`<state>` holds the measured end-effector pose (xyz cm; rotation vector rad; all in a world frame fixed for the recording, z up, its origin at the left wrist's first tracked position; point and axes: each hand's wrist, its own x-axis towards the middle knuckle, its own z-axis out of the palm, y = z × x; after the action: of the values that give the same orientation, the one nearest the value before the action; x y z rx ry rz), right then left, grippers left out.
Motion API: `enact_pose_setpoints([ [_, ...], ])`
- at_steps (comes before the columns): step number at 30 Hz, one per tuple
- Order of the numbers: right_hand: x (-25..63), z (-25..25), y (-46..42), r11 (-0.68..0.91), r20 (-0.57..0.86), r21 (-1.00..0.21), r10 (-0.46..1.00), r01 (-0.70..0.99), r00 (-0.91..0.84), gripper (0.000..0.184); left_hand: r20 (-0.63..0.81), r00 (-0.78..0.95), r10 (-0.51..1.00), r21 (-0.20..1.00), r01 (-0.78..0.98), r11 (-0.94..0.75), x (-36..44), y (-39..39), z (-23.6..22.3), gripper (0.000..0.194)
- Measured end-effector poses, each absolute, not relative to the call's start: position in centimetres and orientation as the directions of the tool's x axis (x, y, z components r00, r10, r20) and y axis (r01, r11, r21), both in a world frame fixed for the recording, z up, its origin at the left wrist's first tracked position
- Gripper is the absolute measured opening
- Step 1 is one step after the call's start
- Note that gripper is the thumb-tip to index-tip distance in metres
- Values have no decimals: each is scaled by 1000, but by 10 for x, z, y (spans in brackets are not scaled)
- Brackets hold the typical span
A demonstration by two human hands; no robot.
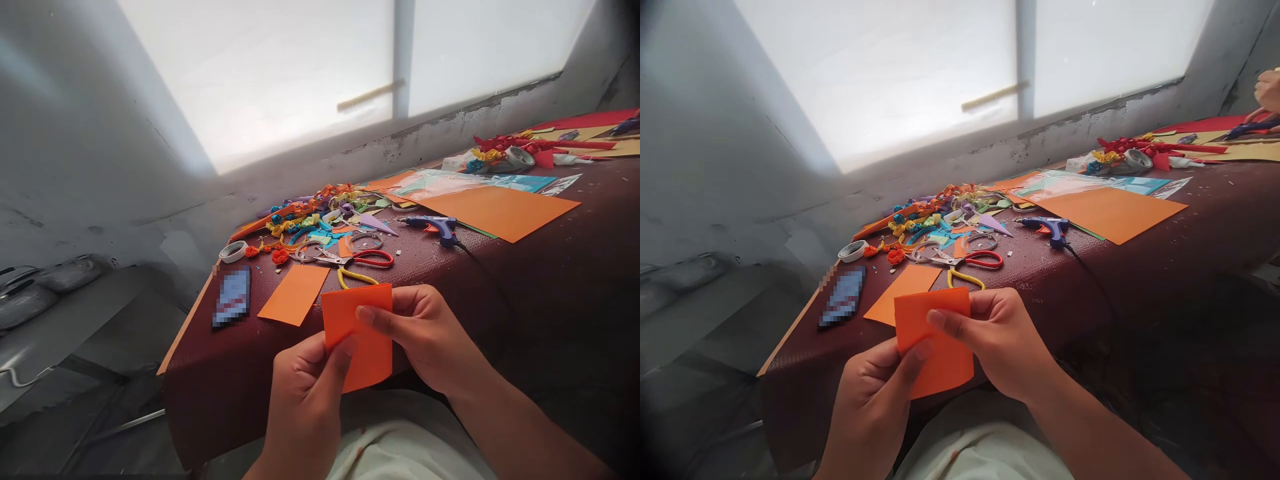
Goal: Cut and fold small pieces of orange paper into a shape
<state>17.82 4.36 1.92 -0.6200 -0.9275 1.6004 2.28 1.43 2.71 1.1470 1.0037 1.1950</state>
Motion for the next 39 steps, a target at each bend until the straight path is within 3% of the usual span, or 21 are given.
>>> enact_pose_setpoints([
  [12, 178, 20, 43, -65, 54, -834, 979, -547, -199, 35, 10, 181, 983, 967, -254, 37, 24, 14, 25, 29],
  [25, 178, 18, 45, -47, 42, -868, 985, -495, -168, 36, 18, 79, 997, 976, -219, -1, 28, 12, 22, 28],
  [37, 175, 9, 62, 126, 73, -819, 991, -559, 116, 30, -16, 12, 1000, 964, -264, 19, 24, 15, 14, 31],
  [39, 175, 8, 62, 106, 81, -828, 994, -551, 70, 32, -15, -54, 998, 962, -274, 0, 23, 16, 12, 31],
])
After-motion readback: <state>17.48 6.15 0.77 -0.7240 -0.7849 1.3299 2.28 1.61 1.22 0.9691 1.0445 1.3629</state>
